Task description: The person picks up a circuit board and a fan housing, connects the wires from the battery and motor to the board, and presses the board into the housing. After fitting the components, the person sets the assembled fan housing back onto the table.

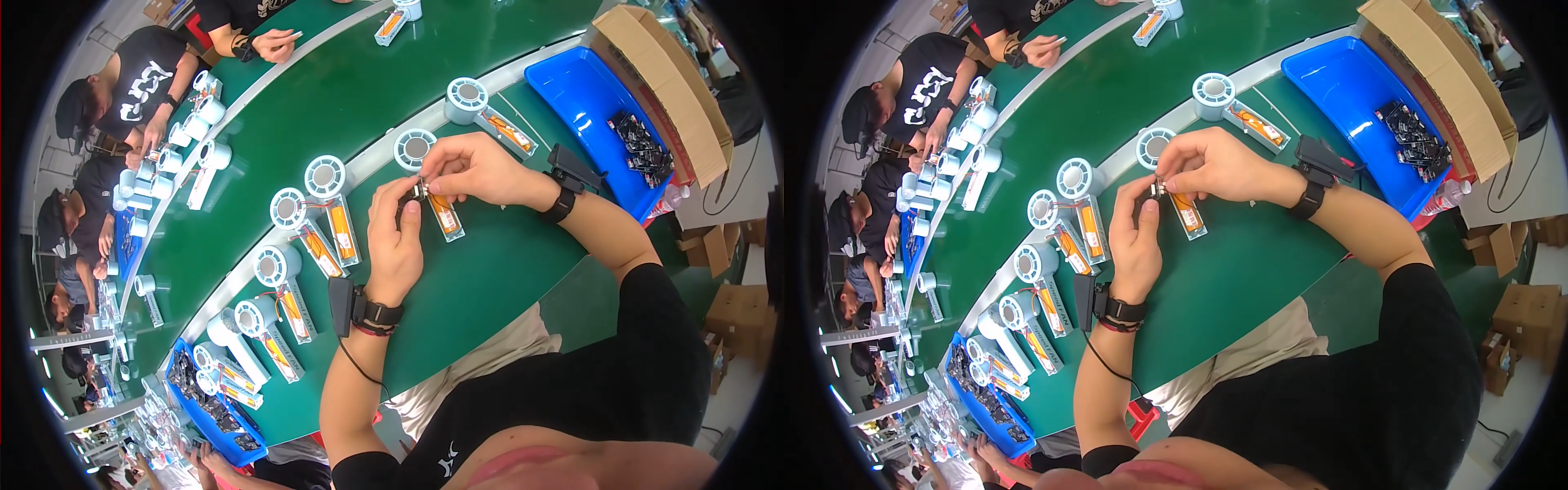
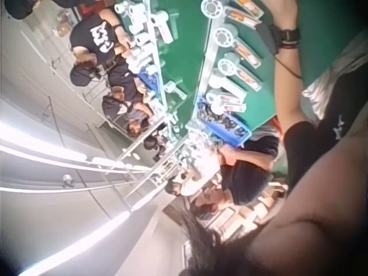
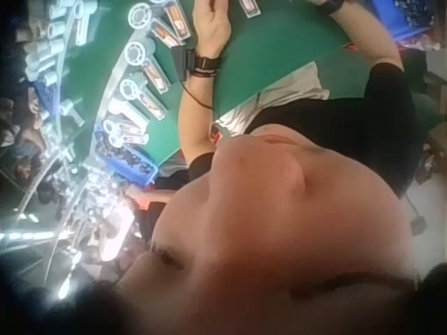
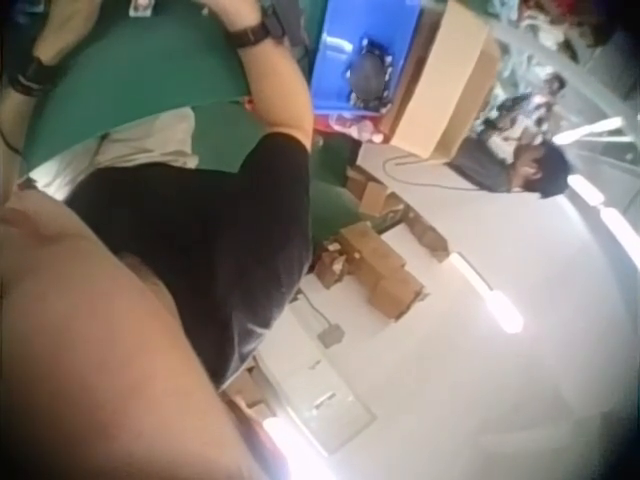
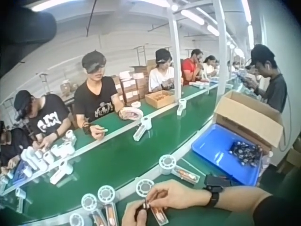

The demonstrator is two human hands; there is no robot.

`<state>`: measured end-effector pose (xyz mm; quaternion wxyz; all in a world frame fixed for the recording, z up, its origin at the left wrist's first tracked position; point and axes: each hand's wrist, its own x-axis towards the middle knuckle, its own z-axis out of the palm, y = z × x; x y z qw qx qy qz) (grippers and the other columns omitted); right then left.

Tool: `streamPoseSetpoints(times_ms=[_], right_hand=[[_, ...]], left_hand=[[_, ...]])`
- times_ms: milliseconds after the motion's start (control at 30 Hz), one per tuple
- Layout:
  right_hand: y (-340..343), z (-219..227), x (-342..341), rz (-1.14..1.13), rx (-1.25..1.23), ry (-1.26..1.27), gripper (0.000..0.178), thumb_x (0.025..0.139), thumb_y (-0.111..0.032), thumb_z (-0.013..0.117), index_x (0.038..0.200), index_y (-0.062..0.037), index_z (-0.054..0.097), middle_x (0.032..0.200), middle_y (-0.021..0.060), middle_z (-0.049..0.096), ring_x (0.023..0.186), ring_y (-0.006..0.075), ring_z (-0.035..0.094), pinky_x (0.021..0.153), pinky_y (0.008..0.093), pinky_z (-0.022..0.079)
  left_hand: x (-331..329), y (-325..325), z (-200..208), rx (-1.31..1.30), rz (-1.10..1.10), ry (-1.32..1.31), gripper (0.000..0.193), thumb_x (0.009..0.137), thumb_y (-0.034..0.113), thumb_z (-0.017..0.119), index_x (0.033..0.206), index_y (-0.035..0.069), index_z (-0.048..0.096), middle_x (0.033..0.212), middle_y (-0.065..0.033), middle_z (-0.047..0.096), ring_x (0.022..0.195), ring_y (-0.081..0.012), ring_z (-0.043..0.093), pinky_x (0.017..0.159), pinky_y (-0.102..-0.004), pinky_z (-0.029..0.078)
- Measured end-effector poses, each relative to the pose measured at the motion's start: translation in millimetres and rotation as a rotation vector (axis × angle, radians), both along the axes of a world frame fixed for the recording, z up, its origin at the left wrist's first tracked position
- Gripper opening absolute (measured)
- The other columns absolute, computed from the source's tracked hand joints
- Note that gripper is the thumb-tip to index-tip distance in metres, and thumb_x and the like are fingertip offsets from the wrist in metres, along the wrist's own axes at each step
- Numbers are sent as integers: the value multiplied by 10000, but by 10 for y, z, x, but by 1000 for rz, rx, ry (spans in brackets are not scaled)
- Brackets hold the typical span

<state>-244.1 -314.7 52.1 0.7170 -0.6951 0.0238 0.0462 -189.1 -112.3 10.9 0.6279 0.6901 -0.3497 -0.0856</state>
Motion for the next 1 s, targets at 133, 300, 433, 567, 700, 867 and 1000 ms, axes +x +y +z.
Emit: streamPoseSetpoints(times_ms=[133, 300, 433, 567, 700, 867, 1000], right_hand=[[-25, 12, 11, -1, -6, 13, 136, 916, -30, 729, 1046, -11, 698, 923, 52, 718, 758, 86, 677, 623, 222, 536], [-88, 8, -4, 70, -27, -21, 165, 895, 8, 735, 1056, 2, 695, 951, 56, 722, 825, 98, 694, 715, 236, 568], [-117, 49, 18, 109, -65, -29, 187, 879, 45, 730, 1060, 9, 698, 965, 60, 724, 882, 106, 700, 797, 248, 574], [-171, 43, 37, 135, -50, 5, 195, 868, 49, 734, 1056, 9, 704, 975, 59, 726, 894, 105, 700, 819, 248, 569], [-214, 47, 25, 167, -163, -42, 194, 864, 44, 739, 1051, 6, 706, 989, 55, 727, 907, 109, 701, 826, 254, 569], [-173, 129, 3, 180, -219, -34, 207, 864, 37, 742, 1064, 0, 703, 990, 52, 727, 904, 111, 699, 832, 260, 569], [-97, 153, -8, 136, -204, 4, 240, 863, 42, 746, 1086, -12, 676, 998, 45, 719, 931, 107, 693, 849, 262, 563]], left_hand=[[16, 8, 21, 24, -10, -58, 270, 992, 85, 557, 1249, 35, 622, 1192, -143, 621, 1085, -310, 585, 964, -391, 447], [-34, 22, 63, 100, 1, -126, 264, 977, 91, 586, 1233, 55, 644, 1187, -131, 603, 1077, -318, 572, 958, -396, 430], [-41, 24, 73, 121, 11, -186, 265, 965, 83, 603, 1224, 64, 655, 1173, -122, 590, 1067, -317, 564, 944, -404, 428], [-57, 0, 99, 155, 35, -313, 278, 943, 65, 625, 1219, 69, 661, 1151, -120, 585, 1053, -315, 560, 932, -420, 425], [-107, -26, 107, 226, 80, -468, 297, 916, 53, 653, 1212, 74, 667, 1133, -115, 586, 1034, -308, 562, 925, -435, 418], [-160, -43, 144, 307, 143, -587, 320, 883, 57, 686, 1202, 84, 677, 1116, -103, 592, 1017, -292, 571, 916, -437, 407], [-164, -44, 140, 348, 197, -681, 345, 859, 54, 696, 1202, 97, 682, 1100, -94, 598, 1004, -281, 579, 902, -428, 409]])
